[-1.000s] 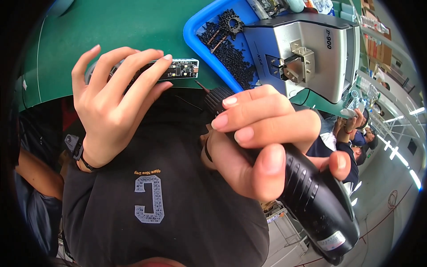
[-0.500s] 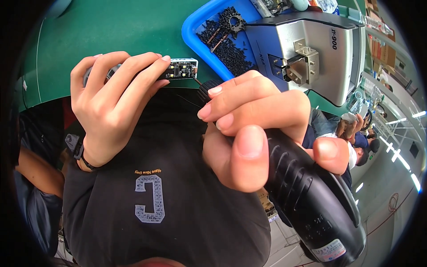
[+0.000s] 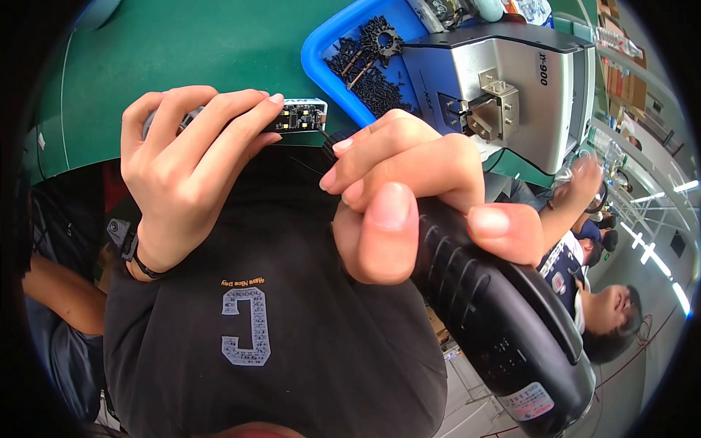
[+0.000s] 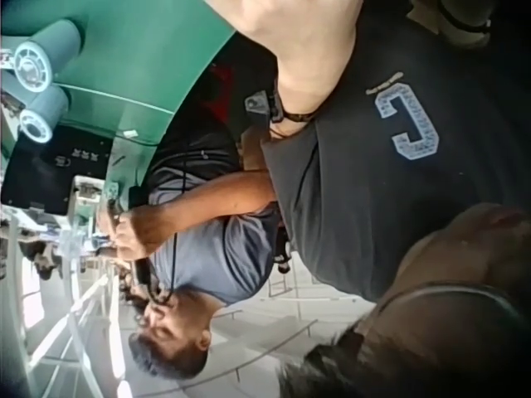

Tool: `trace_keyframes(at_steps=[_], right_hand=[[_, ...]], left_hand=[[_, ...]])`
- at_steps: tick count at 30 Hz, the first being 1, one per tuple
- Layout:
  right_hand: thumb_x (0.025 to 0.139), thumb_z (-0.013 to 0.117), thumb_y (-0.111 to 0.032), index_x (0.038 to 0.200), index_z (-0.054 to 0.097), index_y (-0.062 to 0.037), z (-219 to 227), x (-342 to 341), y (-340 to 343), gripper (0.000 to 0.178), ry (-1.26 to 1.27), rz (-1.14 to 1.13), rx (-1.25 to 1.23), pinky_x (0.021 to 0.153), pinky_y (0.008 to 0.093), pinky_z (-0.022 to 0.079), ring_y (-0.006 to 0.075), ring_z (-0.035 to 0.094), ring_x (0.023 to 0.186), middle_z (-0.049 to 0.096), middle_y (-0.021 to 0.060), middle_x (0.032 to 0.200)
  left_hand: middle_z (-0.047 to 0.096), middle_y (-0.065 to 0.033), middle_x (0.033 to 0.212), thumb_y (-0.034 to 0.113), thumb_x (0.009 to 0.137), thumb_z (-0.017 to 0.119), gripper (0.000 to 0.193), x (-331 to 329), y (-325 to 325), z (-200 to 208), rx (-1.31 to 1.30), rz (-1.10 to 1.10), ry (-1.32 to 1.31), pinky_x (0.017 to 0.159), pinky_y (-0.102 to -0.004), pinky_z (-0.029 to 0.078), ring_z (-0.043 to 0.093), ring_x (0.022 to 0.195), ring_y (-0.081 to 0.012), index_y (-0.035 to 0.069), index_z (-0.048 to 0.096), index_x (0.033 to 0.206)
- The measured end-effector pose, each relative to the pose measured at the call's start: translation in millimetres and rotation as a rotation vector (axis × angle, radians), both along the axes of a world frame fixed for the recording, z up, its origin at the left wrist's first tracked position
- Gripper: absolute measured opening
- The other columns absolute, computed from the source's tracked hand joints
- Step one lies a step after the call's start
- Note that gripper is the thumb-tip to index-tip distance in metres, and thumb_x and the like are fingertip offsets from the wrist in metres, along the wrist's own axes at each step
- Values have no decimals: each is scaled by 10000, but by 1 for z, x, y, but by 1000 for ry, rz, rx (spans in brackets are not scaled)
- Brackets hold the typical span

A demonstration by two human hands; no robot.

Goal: Use an electric screwdriver to assemble components on a printed circuit board at a manufacturing station.

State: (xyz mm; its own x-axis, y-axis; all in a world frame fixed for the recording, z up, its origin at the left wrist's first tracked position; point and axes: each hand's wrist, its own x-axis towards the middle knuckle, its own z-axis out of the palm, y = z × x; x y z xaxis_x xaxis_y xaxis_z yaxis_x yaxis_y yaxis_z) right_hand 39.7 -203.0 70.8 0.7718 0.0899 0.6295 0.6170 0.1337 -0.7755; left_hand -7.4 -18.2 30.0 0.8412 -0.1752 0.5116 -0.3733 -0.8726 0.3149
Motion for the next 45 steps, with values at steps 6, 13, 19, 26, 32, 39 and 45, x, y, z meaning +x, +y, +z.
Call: trace_keyframes(at_steps=[6,13,19,26,32,39,45], right_hand=[[965,517,-84,1450,400,-139,-3,-3,0,502,-47,-45,54,520,382,569,217,514,436,521,111,709],[978,511,-124,1443,403,-130,9,-13,-8,477,-24,-189,69,527,398,557,210,514,444,524,93,710],[986,531,-143,1489,359,-121,84,16,-85,532,-247,-271,254,558,414,600,230,571,472,551,94,720],[976,535,-188,1414,408,-47,43,43,-64,477,-199,-579,-46,590,368,561,187,492,449,495,59,692],[916,558,32,1428,373,-17,50,72,-79,547,-158,-282,16,417,323,520,192,497,411,522,118,670],[950,562,-113,1349,482,-91,44,58,-55,407,145,-251,47,535,339,500,174,508,496,476,54,700],[997,517,-198,1312,559,-99,41,-2,2,333,-49,-158,232,518,329,466,167,484,487,473,37,733]], left_hand=[[787,72,1088,228,796,876,354,1,-1,9,-4,-43,51,924,-373,491,689,937,-169,166,825,1141],[772,7,1216,151,794,893,419,-2,14,30,23,-117,119,1021,-401,500,701,1092,-207,130,812,1204],[728,-130,1274,73,728,968,575,-5,16,9,-550,10,101,929,-391,573,706,1112,-272,47,759,1263],[692,-189,1266,28,733,989,654,-10,22,-38,-649,-49,-12,867,-366,593,709,1099,-288,14,689,1314],[690,-190,1249,25,716,1004,693,-1,21,-32,-615,-132,-3,858,-363,604,712,1082,-289,12,673,1325],[698,-187,1230,57,695,1028,745,-3,19,-39,-779,-84,-19,857,-364,620,724,1075,-280,5,643,1330],[736,-153,1141,73,694,1026,702,7,14,-35,-740,-104,-31,812,-358,625,746,983,-261,11,660,1290]])
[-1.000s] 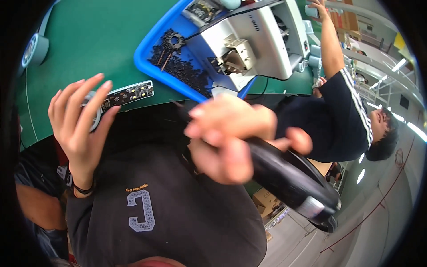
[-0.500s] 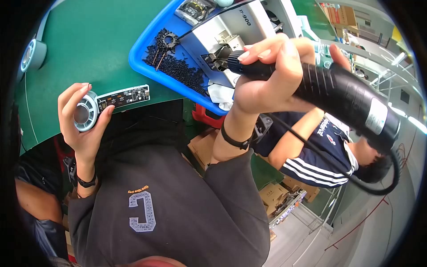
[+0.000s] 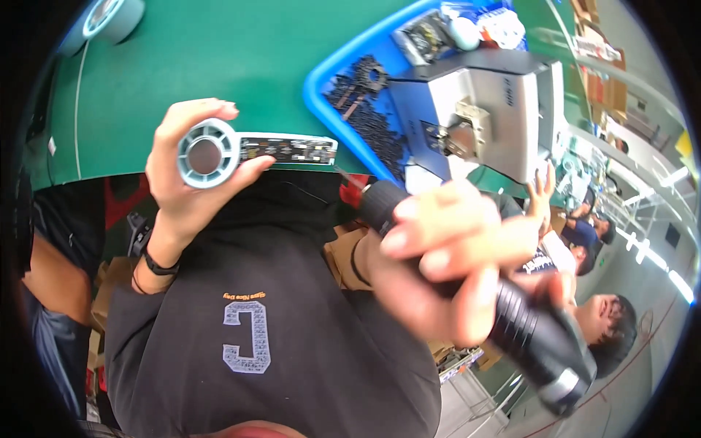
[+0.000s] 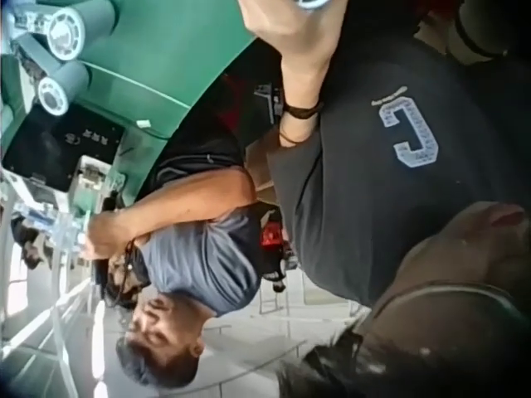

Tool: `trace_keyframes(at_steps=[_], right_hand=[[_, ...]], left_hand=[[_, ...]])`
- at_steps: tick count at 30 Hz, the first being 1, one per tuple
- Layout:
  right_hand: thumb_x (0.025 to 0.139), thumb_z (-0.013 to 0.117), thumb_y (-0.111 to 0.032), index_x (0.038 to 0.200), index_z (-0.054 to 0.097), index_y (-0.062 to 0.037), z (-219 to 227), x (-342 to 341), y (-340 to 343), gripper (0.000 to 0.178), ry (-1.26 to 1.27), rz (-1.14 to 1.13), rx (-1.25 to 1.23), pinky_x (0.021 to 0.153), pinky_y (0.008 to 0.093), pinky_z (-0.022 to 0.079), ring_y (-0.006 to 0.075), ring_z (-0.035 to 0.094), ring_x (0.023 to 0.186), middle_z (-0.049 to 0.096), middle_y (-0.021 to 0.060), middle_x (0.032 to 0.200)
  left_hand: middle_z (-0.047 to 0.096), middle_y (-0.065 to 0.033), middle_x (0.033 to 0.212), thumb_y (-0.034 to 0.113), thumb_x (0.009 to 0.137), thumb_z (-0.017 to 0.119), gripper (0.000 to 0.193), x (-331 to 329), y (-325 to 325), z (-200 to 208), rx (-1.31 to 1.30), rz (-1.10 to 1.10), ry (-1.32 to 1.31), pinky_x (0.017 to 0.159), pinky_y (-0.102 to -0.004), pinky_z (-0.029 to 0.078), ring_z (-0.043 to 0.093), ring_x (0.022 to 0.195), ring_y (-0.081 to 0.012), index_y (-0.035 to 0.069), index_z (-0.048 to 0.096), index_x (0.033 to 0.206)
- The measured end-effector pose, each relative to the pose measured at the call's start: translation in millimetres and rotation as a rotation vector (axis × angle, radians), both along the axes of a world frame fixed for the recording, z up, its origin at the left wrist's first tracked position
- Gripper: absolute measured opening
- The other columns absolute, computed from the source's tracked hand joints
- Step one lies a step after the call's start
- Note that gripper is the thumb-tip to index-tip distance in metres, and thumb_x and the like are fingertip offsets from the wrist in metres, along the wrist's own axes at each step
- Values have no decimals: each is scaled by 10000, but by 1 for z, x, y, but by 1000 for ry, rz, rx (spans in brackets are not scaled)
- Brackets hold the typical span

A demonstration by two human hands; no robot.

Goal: Use an electric screwdriver to assemble components on a printed circuit board at a manufacturing station.

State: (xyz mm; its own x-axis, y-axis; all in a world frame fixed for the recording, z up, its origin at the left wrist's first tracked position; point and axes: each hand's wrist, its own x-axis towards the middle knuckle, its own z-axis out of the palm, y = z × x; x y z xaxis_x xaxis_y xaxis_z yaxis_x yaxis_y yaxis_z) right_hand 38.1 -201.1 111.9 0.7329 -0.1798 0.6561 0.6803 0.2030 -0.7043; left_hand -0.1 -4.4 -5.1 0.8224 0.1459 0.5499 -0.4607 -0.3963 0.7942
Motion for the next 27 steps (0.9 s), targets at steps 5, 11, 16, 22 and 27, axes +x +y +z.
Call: trace_keyframes(at_steps=[5,11,16,22,27], right_hand=[[1029,431,-238,1410,566,-107,-9,-1,44,425,-32,101,-66,497,351,468,180,475,473,474,50,756],[1029,419,-230,1464,553,-115,-21,10,55,469,24,212,-118,485,374,488,200,471,461,478,62,767],[1013,434,-208,1532,460,-120,-28,12,64,527,31,201,-98,479,388,506,211,478,451,490,86,748],[985,462,-158,1504,383,-145,-23,17,55,525,57,266,-250,466,391,510,216,486,430,504,109,711],[968,473,-124,1455,401,-173,-25,21,52,494,74,350,-306,471,401,515,215,504,435,500,103,698]], left_hand=[[752,-129,1063,103,712,1009,637,-1,-1,-3,-100,-9,-1,749,-353,614,748,879,-258,29,680,1253],[749,-121,1057,128,730,992,584,-1,0,-4,-117,-17,7,709,-357,596,737,852,-269,48,690,1224],[739,-112,1042,126,733,983,550,-2,2,-6,-121,-6,9,704,-365,592,729,844,-277,53,695,1196],[728,-103,1029,136,742,976,522,0,-1,-4,-135,-12,7,698,-366,586,723,838,-274,61,702,1179],[725,-98,1033,141,749,970,509,-1,1,-4,-141,-10,13,692,-363,581,719,839,-273,70,705,1178]])
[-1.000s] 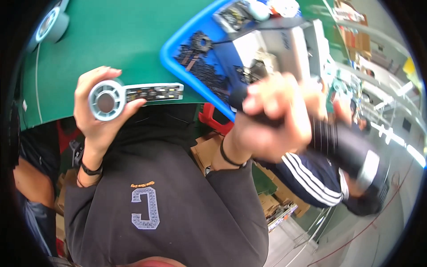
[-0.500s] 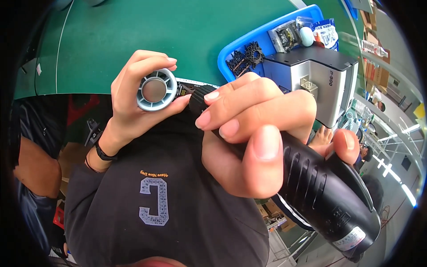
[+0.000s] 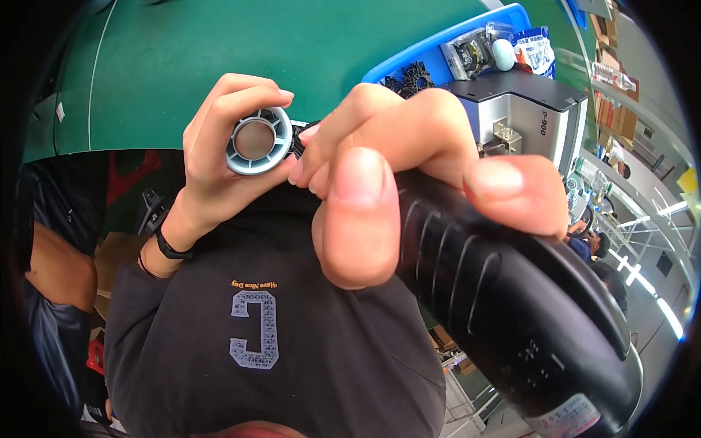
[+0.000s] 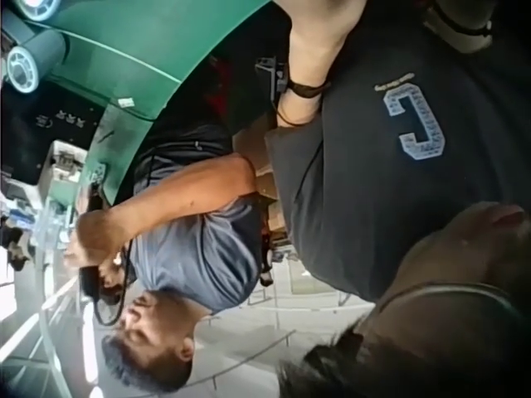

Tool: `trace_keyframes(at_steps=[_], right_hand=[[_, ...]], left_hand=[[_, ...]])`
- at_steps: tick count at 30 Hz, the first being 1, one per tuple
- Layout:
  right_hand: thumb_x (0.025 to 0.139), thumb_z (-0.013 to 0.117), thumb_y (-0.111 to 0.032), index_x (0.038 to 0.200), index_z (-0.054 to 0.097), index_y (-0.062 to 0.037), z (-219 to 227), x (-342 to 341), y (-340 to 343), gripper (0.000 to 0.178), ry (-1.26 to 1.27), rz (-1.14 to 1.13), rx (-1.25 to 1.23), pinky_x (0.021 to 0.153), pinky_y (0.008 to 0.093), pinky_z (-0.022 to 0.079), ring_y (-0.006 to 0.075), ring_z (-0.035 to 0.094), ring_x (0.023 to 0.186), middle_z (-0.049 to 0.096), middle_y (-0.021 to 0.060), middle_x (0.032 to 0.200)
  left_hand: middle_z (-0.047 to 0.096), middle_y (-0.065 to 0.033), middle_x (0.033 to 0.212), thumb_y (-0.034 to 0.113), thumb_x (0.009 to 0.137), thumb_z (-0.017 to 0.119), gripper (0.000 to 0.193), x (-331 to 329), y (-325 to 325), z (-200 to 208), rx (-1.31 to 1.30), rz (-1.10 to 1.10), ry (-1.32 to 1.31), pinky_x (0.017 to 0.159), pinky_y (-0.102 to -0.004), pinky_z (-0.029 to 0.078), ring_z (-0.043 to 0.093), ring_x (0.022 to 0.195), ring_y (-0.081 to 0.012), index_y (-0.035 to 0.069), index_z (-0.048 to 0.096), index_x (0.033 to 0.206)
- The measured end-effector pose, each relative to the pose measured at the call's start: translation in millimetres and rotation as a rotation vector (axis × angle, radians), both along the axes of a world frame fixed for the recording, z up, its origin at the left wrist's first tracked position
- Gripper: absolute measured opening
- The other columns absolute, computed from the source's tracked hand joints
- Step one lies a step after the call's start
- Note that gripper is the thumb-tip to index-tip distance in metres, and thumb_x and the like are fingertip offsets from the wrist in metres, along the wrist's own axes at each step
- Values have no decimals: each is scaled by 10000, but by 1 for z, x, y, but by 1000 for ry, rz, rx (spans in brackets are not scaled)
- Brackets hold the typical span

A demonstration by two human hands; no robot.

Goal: Use an electric screwdriver to assemble components on a printed circuit board at a manufacturing station.

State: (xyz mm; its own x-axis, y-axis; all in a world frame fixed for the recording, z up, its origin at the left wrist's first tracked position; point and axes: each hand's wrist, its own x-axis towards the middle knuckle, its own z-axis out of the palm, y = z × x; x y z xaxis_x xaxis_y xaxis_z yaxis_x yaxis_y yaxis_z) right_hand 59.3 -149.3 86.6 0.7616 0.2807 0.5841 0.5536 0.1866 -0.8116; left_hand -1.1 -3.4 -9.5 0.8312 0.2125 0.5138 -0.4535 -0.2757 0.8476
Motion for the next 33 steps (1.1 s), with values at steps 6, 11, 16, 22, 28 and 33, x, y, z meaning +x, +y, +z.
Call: trace_keyframes(at_steps=[6,11,16,22,28,33], right_hand=[[951,481,-108,1344,434,-152,-2,-2,8,398,22,9,25,498,404,528,214,523,449,493,86,686],[943,488,-138,1186,446,-86,-1,-13,24,252,132,-213,63,548,387,543,214,533,472,485,58,682],[939,507,-168,1091,438,-75,4,-13,13,191,122,-248,11,571,375,549,208,531,480,487,50,689],[959,522,-174,1359,493,-64,-8,-24,7,415,93,-235,324,567,397,573,209,547,489,509,62,716],[980,517,-201,1270,544,-18,35,-1,-94,344,-200,-439,287,538,393,562,197,552,509,533,72,731],[964,539,-187,1015,515,0,35,35,-137,195,-171,-794,75,496,367,526,196,513,476,485,64,661]], left_hand=[[718,-92,1042,150,753,966,500,0,1,-1,16,-3,-7,693,-362,577,715,844,-271,77,708,1175],[715,-88,1044,152,753,966,502,0,2,1,29,-10,5,697,-364,578,711,850,-274,76,707,1176],[709,-107,1046,147,749,971,508,2,-1,5,18,-48,3,708,-368,582,710,854,-272,63,706,1175],[695,-136,1103,80,722,1006,600,-5,2,1,61,-49,22,739,-353,587,705,886,-234,46,681,1225],[686,-142,1146,25,690,1025,681,-4,-3,4,135,-63,19,767,-330,586,695,934,-220,36,654,1261],[685,-154,1151,11,672,1027,696,-2,-2,4,170,-45,14,805,-334,590,690,974,-238,20,649,1255]])
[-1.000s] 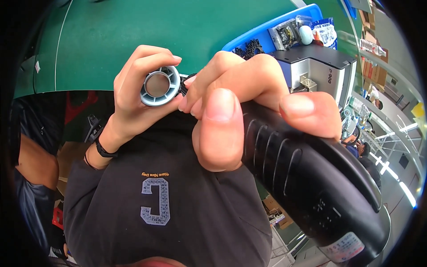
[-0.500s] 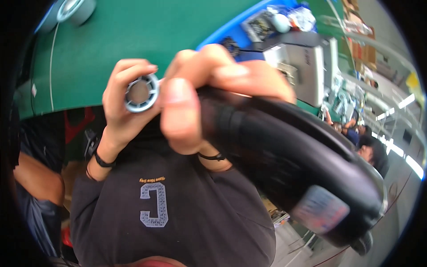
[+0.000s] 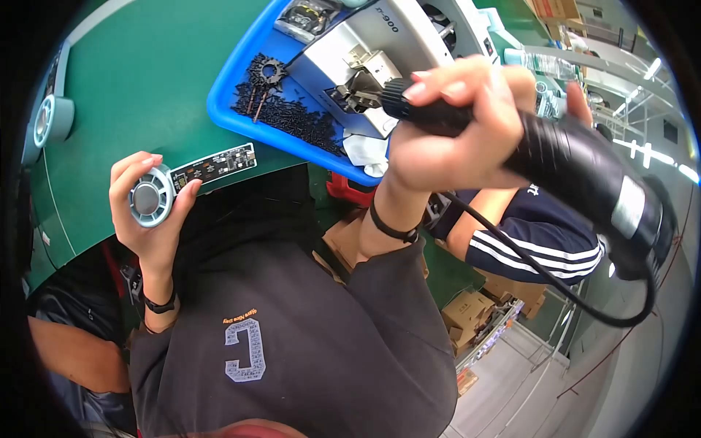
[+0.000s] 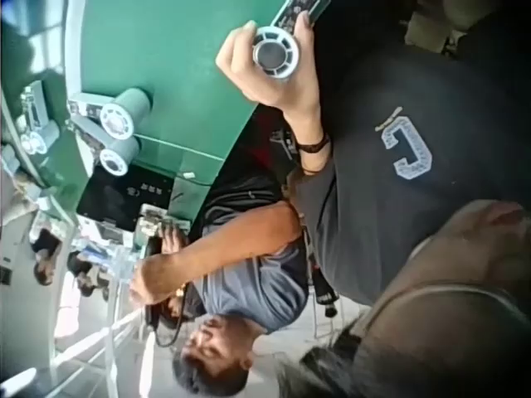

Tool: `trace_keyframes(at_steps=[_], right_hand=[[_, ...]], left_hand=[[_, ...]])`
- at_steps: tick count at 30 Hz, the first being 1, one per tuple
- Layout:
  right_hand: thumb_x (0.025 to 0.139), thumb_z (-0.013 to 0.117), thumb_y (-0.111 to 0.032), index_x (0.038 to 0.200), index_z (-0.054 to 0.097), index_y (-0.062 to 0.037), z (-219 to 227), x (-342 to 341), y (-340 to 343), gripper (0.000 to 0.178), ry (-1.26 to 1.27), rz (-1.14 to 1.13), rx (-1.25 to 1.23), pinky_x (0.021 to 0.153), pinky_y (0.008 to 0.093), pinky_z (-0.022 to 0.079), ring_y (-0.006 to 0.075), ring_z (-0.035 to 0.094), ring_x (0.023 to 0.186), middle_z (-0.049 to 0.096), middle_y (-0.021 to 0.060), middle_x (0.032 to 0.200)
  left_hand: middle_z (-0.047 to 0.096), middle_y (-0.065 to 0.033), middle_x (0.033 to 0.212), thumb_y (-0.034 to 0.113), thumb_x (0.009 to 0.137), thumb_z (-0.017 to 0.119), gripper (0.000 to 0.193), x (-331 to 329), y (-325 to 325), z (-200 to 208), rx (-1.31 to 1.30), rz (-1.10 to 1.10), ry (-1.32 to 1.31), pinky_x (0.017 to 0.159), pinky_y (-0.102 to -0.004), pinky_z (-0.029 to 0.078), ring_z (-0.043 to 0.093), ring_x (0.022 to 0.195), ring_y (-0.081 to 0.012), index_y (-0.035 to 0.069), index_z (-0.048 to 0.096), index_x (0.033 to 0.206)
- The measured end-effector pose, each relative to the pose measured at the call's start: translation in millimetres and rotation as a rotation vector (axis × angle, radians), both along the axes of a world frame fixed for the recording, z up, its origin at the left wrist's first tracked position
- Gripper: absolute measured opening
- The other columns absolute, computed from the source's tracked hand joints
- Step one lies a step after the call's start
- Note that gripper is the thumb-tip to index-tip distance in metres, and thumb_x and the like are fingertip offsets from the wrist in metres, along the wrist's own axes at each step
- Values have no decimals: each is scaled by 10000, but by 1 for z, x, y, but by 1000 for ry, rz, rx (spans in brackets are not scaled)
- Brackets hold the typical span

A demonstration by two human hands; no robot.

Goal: Use an electric screwdriver to assemble components on a printed circuit board at a manufacturing station.

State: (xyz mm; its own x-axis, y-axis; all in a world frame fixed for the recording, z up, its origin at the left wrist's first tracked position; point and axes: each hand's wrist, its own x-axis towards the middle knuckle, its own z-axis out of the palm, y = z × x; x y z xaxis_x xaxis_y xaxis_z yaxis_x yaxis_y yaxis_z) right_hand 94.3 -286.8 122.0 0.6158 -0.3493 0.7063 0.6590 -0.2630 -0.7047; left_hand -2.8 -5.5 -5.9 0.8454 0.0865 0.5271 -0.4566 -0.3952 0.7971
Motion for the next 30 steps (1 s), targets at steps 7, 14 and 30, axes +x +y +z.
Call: trace_keyframes(at_steps=[7,14,30], right_hand=[[965,558,-61,1330,418,-29,-10,11,22,393,-117,116,6,444,334,502,193,473,412,495,84,653],[968,570,-66,1272,514,-75,-2,19,12,309,73,299,-36,472,337,483,180,461,436,479,62,655],[1097,453,-243,1271,548,-85,-25,-66,157,254,33,422,130,404,283,355,114,437,455,433,13,786]], left_hand=[[688,-160,1151,6,669,1027,695,-3,0,-1,26,6,20,834,-345,593,688,999,-250,11,647,1251],[690,-161,1148,13,680,1026,679,-3,1,-2,7,28,17,830,-344,593,688,1005,-250,12,655,1249],[708,-92,1041,245,703,1006,578,4,6,-6,-87,8,-49,679,-359,584,711,824,-259,87,722,1180]])
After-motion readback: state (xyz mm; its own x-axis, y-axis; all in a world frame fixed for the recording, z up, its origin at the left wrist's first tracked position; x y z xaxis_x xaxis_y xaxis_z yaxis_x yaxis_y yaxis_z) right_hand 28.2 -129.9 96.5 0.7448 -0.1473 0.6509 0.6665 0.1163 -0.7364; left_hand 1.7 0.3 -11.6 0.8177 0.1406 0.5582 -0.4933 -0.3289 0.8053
